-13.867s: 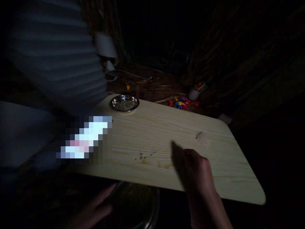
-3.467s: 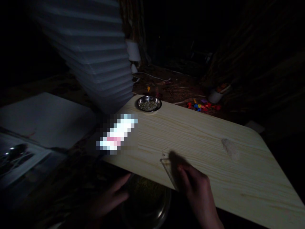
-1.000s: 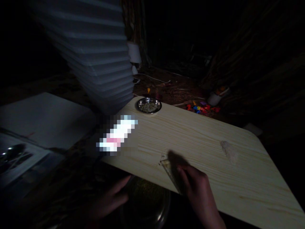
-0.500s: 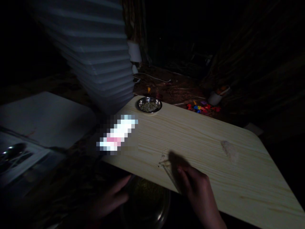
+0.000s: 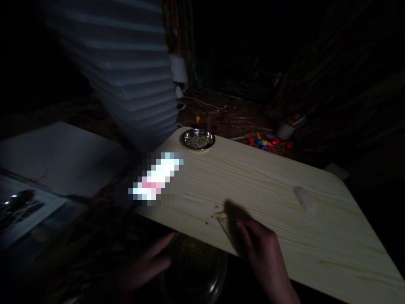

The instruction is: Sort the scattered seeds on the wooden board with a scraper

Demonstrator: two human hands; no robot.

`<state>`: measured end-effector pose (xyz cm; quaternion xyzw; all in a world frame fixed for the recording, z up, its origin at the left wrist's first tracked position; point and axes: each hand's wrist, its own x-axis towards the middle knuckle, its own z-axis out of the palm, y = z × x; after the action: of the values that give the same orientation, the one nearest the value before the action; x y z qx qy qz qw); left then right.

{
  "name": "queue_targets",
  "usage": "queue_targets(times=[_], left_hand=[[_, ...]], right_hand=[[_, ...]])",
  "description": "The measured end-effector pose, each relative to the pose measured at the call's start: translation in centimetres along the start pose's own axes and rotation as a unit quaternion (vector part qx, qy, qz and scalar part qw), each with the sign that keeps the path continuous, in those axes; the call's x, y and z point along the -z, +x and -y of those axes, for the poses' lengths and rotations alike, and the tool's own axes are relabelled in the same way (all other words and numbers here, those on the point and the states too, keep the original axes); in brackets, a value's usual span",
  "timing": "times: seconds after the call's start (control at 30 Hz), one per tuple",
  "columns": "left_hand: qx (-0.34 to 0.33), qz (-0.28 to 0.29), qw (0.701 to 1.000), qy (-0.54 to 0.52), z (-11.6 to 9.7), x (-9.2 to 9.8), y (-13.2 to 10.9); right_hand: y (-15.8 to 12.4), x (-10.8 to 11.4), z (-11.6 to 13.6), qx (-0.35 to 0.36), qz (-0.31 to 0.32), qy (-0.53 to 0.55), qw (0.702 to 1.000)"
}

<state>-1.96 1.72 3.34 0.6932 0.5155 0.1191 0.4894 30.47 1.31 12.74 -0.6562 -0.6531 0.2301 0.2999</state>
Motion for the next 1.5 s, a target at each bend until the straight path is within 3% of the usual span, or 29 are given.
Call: queue_targets(times=[0.13, 0.33, 0.43, 0.53, 0.77, 0.87, 1.0, 1.23, 1.5], left_hand=[[0.003, 0.007, 1.0, -0.017, -0.7, 0.3, 0.0], [-0.008, -0.009, 1.0, -0.021, 0.5, -0.2, 0.1], [-0.028, -0.012, 1.0, 0.006, -0.1, 0.1, 0.0], [-0.008, -0.001, 1.0, 0.004, -0.6, 0.3, 0.0], [-0.008, -0.003, 1.0, -0.018, 1.0, -0.3, -0.1], [-0.011, 0.0, 1.0, -0.01, 0.2, 0.1, -0.1], [0.036, 0.021, 0.999, -0.017, -0.9, 0.5, -0.1], [-0.005, -0.018, 1.0, -0.018, 1.2, -0.4, 0.0], [0.053, -0.002, 0.997, -0.064, -1.1, 1.7, -0.3]], right_hand=[[0.2, -0.3, 0.4, 0.002, 0.0, 0.012, 1.0], [-0.5, -0.2, -0.2, -0.001, 0.006, -0.001, 1.0], [-0.5, -0.1, -0.4, 0.002, 0.005, -0.003, 1.0], [-0.1, -0.2, -0.3, -0.003, -0.009, -0.008, 1.0], [0.0, -0.6, -0.2, 0.002, 0.009, 0.003, 1.0], [-0.5, -0.4, -0.5, 0.003, 0.023, 0.007, 1.0], [-0.7, 0.0, -0.6, -0.005, 0.009, 0.008, 1.0], [-0.5, -1.2, 0.6, 0.007, 0.013, 0.013, 1.0], [-0.9, -2.4, 2.2, 0.029, 0.076, 0.054, 0.995]])
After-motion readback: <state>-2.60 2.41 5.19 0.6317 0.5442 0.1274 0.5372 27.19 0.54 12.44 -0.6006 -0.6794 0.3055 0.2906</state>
